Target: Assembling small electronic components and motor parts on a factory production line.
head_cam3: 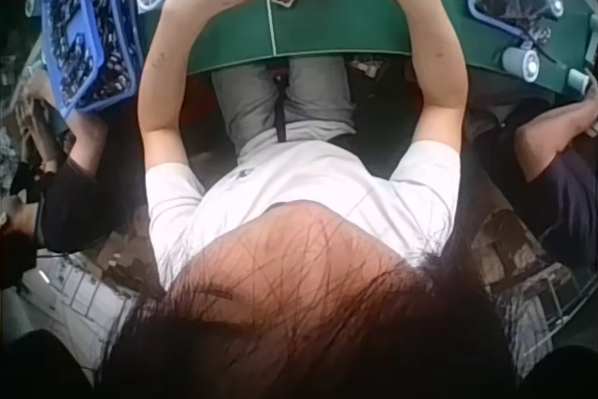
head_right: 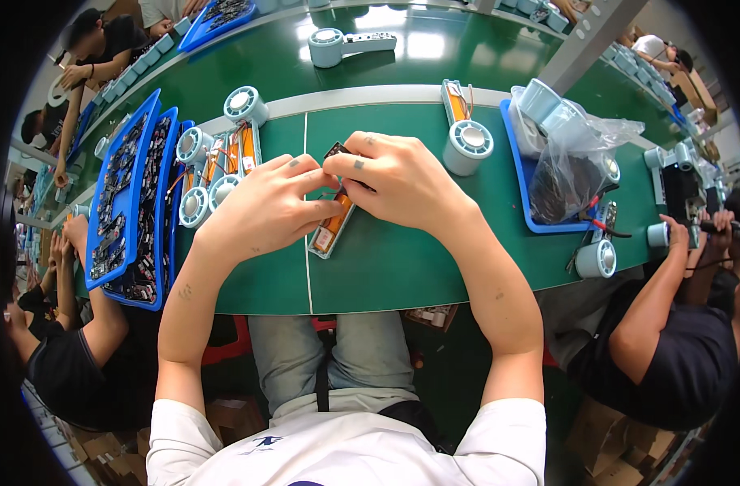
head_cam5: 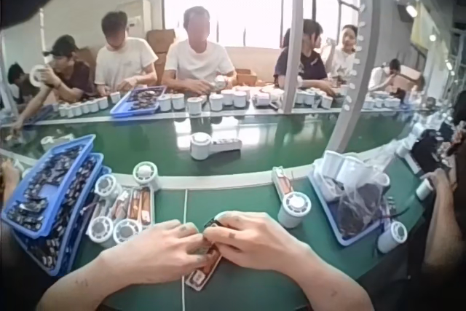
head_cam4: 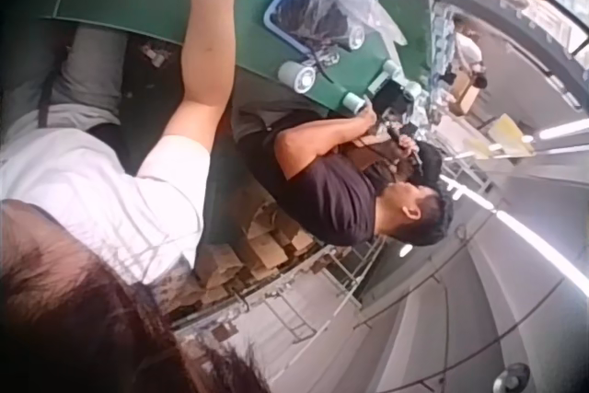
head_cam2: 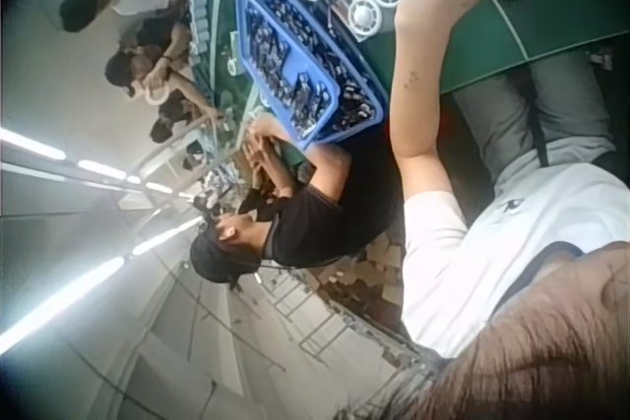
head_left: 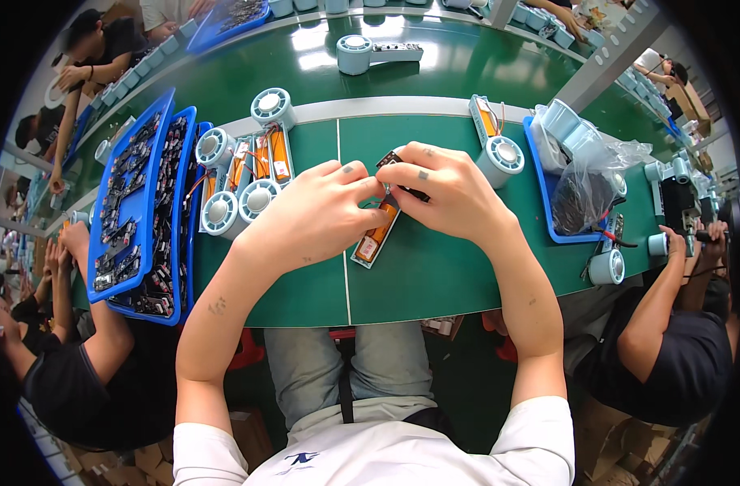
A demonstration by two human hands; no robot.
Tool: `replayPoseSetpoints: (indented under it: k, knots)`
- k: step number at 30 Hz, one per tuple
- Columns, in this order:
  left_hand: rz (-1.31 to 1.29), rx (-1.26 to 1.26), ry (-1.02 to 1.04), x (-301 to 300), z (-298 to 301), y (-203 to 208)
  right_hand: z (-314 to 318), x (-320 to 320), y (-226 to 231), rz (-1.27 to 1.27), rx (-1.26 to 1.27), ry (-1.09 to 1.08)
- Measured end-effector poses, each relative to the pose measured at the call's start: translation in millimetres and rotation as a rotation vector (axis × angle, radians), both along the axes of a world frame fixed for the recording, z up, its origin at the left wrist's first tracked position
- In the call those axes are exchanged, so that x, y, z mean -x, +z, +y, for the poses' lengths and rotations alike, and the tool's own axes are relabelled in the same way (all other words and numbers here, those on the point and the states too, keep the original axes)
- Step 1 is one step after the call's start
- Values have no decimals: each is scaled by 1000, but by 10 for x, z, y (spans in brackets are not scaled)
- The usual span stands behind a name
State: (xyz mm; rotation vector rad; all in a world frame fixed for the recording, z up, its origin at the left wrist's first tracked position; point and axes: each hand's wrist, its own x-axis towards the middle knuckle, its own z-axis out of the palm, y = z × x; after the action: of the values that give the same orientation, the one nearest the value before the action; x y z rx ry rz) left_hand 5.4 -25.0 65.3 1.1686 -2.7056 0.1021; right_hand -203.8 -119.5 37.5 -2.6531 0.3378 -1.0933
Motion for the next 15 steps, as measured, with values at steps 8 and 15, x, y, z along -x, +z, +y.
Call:
replayPoseSetpoints:
  k: [8, 15]
  knots:
    - [-105, -43, 0, 112, 17, 87, -27, -1, -32, 1, -32, 22]
    - [376, -222, 458, 116, 131, 5, -24, 8, -36, -38, -102, 2]
